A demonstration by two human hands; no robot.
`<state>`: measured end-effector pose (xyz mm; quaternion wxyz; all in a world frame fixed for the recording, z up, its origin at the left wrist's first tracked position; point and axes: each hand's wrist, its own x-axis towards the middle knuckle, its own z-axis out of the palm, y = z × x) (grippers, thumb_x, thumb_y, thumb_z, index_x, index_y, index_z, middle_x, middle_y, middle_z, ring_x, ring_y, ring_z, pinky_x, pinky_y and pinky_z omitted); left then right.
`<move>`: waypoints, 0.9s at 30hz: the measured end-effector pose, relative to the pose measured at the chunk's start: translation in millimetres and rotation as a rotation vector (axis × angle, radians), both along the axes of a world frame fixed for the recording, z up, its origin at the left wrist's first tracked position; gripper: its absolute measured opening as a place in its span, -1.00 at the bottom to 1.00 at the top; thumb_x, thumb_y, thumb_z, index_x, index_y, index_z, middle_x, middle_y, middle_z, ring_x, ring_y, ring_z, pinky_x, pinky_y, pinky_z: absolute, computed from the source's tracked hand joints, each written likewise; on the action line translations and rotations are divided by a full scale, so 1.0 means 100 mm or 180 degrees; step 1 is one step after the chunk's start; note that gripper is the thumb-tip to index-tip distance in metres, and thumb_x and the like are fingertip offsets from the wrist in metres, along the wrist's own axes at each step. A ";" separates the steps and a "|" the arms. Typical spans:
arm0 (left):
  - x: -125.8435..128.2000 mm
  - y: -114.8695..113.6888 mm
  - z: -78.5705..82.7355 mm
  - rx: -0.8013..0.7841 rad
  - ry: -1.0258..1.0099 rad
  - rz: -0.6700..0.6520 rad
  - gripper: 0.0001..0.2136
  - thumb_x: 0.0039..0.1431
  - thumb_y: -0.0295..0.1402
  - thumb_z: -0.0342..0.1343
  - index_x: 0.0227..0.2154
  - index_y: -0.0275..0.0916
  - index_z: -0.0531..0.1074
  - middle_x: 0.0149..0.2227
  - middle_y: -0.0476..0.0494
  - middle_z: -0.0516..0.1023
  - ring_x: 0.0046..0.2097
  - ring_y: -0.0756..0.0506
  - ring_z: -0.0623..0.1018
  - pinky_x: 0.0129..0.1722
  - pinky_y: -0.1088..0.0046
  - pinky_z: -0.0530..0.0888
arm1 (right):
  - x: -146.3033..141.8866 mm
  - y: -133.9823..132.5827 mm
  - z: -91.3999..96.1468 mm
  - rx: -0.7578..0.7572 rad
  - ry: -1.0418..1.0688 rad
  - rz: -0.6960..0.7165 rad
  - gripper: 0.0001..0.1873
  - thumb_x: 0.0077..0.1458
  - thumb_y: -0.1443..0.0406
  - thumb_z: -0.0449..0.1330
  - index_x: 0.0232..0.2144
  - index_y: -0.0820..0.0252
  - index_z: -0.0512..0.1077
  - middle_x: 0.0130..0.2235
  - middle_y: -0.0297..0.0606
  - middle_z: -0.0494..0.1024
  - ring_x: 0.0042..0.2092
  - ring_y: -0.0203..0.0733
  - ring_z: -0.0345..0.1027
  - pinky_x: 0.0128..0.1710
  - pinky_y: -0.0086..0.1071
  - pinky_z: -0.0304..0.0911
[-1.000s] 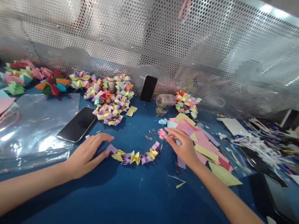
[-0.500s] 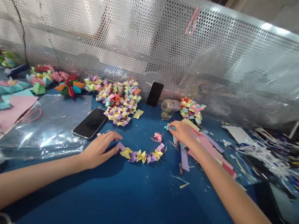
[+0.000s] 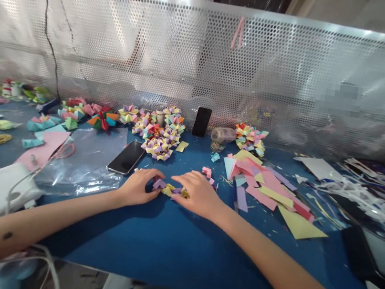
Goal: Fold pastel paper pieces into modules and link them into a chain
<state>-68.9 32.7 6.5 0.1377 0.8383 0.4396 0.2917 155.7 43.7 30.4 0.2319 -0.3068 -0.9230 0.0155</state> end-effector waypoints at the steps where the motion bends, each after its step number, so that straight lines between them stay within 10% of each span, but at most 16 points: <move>1: 0.00 0.01 0.02 -0.0026 -0.0019 -0.0013 -0.72 0.00 -0.39 0.06 -0.16 -0.21 0.34 -0.22 -0.13 0.49 -0.18 -0.14 0.48 -0.18 0.35 0.35 | -0.10 -0.01 -0.03 -0.0032 0.0062 -0.0007 -0.60 0.00 0.17 0.19 -0.10 0.20 0.37 -0.18 -0.11 0.52 -0.11 0.00 0.36 -0.03 -0.05 0.15; 10: -0.02 -0.01 0.43 -0.1284 -0.2480 0.0438 -0.75 -0.11 -0.46 0.15 -0.28 -0.24 0.40 -0.25 -0.04 0.44 -0.30 0.00 0.46 -0.29 0.47 0.42 | -0.15 -0.12 0.09 -0.0311 0.1191 -0.0272 -0.85 0.03 0.25 0.12 -0.28 0.12 0.35 -0.26 -0.28 0.50 -0.20 -0.18 0.36 -0.15 -0.28 0.22; 27: 0.84 -0.13 0.15 -0.2703 -0.3576 -0.0071 -0.87 -0.02 -0.54 0.08 -0.48 -0.26 0.22 -0.48 0.03 0.41 -0.40 0.04 0.51 -0.28 0.43 0.52 | 0.30 -0.07 -0.04 -0.1715 0.2402 -0.1066 -0.44 0.10 -0.08 -0.07 -0.41 0.18 0.53 -0.50 -0.30 0.43 -0.49 -0.28 0.29 -0.47 -0.39 0.21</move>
